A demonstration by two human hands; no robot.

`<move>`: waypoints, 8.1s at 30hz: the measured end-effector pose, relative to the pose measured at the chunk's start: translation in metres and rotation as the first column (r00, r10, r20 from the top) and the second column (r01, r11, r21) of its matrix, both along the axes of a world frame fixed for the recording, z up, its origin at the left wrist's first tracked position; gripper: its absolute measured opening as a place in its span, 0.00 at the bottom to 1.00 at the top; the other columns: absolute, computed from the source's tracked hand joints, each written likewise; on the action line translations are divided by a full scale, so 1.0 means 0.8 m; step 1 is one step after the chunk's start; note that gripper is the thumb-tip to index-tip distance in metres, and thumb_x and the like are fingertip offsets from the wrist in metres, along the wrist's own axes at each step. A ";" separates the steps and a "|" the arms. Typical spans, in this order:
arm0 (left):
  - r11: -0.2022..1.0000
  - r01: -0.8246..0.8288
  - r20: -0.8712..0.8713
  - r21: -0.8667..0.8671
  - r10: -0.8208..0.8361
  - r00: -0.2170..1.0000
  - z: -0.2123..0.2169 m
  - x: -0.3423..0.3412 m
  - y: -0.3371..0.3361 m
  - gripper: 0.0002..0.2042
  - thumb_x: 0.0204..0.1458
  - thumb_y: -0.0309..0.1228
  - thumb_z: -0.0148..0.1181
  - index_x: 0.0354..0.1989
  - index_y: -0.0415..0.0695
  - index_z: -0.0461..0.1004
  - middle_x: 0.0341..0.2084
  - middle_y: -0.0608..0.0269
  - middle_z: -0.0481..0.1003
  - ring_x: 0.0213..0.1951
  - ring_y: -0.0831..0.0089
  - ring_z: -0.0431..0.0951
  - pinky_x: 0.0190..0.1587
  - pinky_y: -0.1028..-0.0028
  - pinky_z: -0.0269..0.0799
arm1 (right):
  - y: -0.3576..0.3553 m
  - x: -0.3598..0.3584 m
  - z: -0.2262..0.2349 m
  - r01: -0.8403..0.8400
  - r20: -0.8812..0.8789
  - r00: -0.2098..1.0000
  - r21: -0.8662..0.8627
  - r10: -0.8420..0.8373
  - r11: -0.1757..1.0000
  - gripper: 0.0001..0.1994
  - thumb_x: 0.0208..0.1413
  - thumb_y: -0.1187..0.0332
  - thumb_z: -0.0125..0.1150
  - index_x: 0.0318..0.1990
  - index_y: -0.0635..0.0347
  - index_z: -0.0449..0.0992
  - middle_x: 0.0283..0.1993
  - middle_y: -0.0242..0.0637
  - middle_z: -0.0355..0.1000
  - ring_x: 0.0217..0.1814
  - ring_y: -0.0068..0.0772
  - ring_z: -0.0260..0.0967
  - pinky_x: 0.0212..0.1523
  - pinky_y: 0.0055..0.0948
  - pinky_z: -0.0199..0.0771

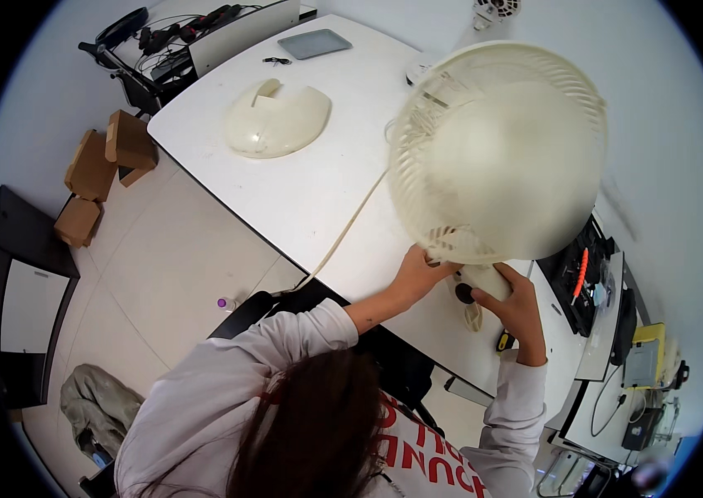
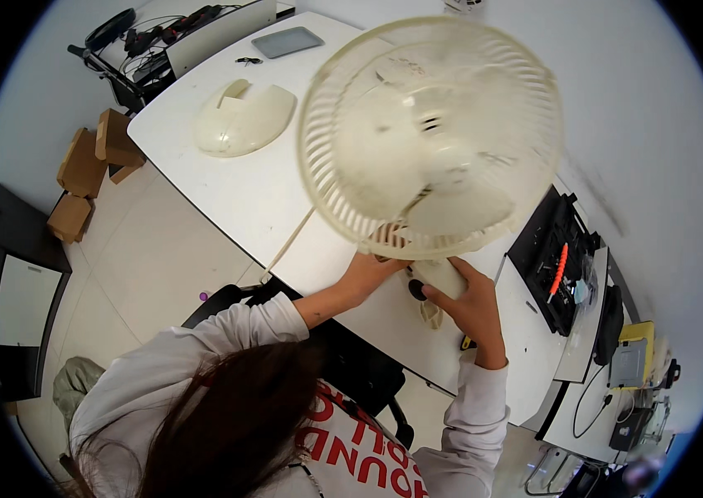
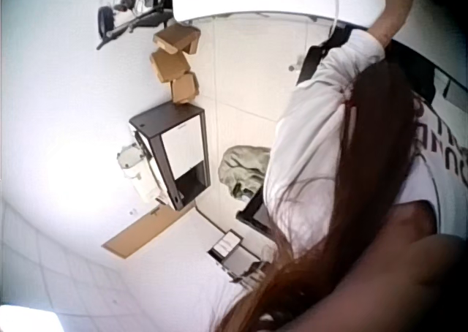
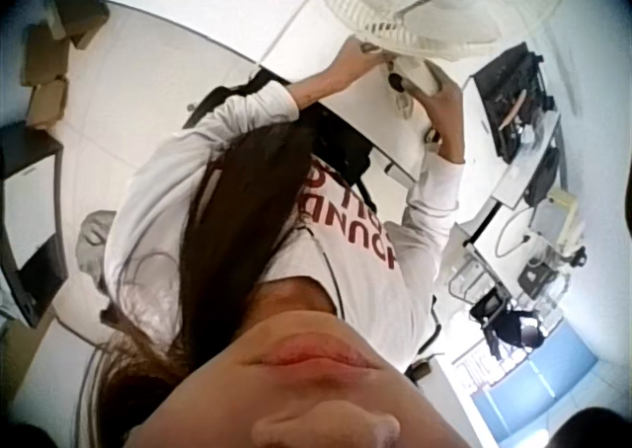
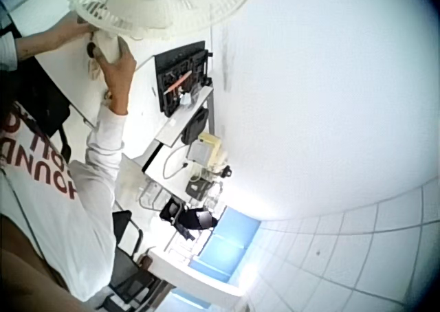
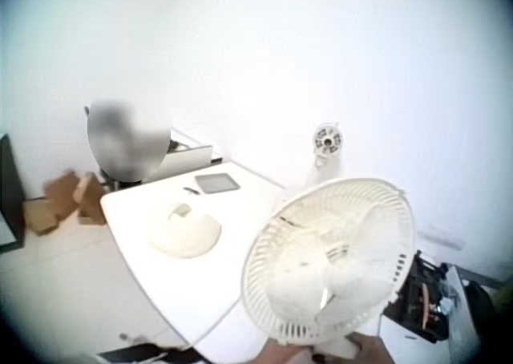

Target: The person assembles a white table fan on a white desk. They attach the fan head to the stand, insert the fan blades, secure the front grille, and connect the power cord to the base.

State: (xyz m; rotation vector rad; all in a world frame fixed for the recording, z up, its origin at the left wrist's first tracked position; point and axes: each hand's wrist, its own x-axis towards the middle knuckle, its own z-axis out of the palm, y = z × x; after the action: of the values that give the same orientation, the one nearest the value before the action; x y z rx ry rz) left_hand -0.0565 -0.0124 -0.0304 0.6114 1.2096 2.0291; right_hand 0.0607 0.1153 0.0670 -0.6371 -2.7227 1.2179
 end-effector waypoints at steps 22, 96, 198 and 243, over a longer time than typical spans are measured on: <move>0.974 -0.223 0.379 0.032 0.194 0.905 0.063 0.013 -0.059 0.09 0.51 0.30 0.60 0.37 0.43 0.68 0.27 0.67 0.69 0.27 0.84 0.68 0.28 0.82 0.65 | -0.072 -0.017 0.002 0.020 0.002 1.000 -0.527 -0.023 0.850 0.31 0.48 0.61 0.66 0.54 0.77 0.66 0.44 0.43 0.71 0.45 0.26 0.66 0.46 0.22 0.65; 0.992 0.086 0.411 -0.092 -0.041 0.911 0.056 0.037 -0.071 0.24 0.55 0.32 0.57 0.55 0.37 0.54 0.44 0.59 0.68 0.47 0.76 0.68 0.51 0.74 0.64 | -0.130 0.099 -0.090 0.262 -0.370 0.835 -0.385 -0.408 0.885 0.57 0.24 0.66 0.80 0.66 0.62 0.48 0.64 0.42 0.52 0.66 0.41 0.53 0.69 0.40 0.46; 0.175 -0.887 -0.860 -0.428 -0.379 0.340 0.038 -0.321 -0.108 0.51 0.31 0.58 0.68 0.60 0.34 0.56 0.52 0.42 0.65 0.57 0.49 0.62 0.54 0.47 0.58 | -0.111 0.080 -0.130 0.155 -0.498 0.501 -0.752 -0.707 0.640 0.43 0.28 0.61 0.78 0.55 0.69 0.64 0.52 0.44 0.67 0.54 0.41 0.67 0.55 0.35 0.66; 0.815 -0.200 -0.726 -0.544 -0.576 -0.376 0.101 -0.099 -0.194 0.36 0.38 0.19 0.56 0.62 0.41 0.56 0.54 0.48 0.61 0.58 0.55 0.61 0.63 0.60 0.55 | -0.107 0.082 -0.129 0.158 -0.484 0.588 -0.717 -0.648 0.679 0.55 0.22 0.61 0.80 0.63 0.65 0.54 0.59 0.42 0.58 0.62 0.40 0.59 0.66 0.40 0.53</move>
State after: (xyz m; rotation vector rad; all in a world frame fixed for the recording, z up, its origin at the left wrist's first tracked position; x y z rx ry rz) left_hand -0.1359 -0.1678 0.0506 2.3700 2.0623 0.0878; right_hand 0.1262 0.0298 -0.0364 -0.6322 -1.3756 1.7267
